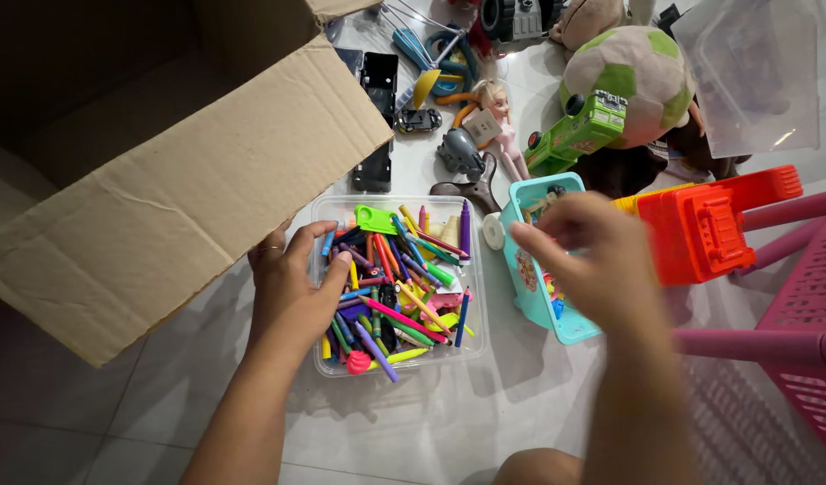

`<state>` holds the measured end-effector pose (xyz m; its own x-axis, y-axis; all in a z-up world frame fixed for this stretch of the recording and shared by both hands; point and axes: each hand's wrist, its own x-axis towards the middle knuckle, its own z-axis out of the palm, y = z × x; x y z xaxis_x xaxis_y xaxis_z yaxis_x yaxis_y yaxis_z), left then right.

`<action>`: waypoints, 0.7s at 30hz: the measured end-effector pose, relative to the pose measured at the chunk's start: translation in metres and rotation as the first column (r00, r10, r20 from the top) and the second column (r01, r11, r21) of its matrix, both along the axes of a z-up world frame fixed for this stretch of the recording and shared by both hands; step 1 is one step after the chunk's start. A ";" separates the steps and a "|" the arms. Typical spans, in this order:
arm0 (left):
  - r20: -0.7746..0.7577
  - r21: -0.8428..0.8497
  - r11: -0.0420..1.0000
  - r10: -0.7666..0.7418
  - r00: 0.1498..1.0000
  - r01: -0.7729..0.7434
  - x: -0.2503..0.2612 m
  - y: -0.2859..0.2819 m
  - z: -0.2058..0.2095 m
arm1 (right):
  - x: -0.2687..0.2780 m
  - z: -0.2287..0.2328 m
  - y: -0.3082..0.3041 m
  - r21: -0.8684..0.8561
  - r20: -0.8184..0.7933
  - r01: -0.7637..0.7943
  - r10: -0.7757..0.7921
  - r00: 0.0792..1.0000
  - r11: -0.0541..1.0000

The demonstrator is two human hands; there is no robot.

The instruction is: The person sits on the floor and sorts various toys and stationery items from a cardboard box into plastic containers and baskets. They handle a black plastic object, colored markers, and a pink toy hairbrush, placing them into designated storage areas.

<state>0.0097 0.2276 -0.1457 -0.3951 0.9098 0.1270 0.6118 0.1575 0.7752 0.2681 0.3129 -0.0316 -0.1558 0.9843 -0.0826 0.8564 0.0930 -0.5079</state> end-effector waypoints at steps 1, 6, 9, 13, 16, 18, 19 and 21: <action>-0.039 0.071 0.997 -0.017 0.999 0.019 0.001 -0.001 0.000 | -0.011 -0.013 0.004 -0.119 0.162 0.145 -0.124 0.979 0.982; -0.015 -0.019 1.000 0.015 1.000 -0.016 -0.001 -0.001 -0.003 | -0.023 -0.041 0.001 0.352 -0.019 -0.359 0.390 0.921 0.864; -0.038 -0.057 0.998 0.024 0.999 -0.026 0.001 0.001 -0.004 | -0.031 -0.026 -0.006 0.149 -0.145 -0.172 0.194 0.970 0.974; -0.074 -0.047 0.998 0.031 0.997 -0.035 0.000 0.000 -0.005 | -0.037 0.007 -0.040 0.098 -0.689 -0.282 0.269 0.672 0.954; -0.124 0.001 1.000 0.020 0.992 -0.020 0.000 0.000 -0.008 | -0.027 0.025 -0.068 0.170 -0.754 -0.372 0.363 0.547 0.913; -0.079 -0.034 0.999 0.024 0.997 -0.027 -0.001 -0.001 -0.010 | -0.018 0.036 -0.084 0.212 -0.747 -0.407 0.416 0.518 0.888; -0.054 -0.055 0.998 0.025 0.998 -0.028 -0.001 -0.003 -0.011 | -0.014 0.041 -0.091 0.225 -0.741 -0.419 0.434 0.513 0.880; -0.109 0.044 0.999 -0.006 0.994 0.011 -0.003 -0.003 -0.012 | -0.009 0.049 -0.098 0.251 -0.722 -0.438 0.468 0.510 0.863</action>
<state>0.0066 0.2245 -0.1582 -0.3690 0.9055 0.2095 0.6940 0.1185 0.7101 0.2594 0.2145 0.0176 -0.5714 0.7613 0.3064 0.0194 0.3858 -0.9224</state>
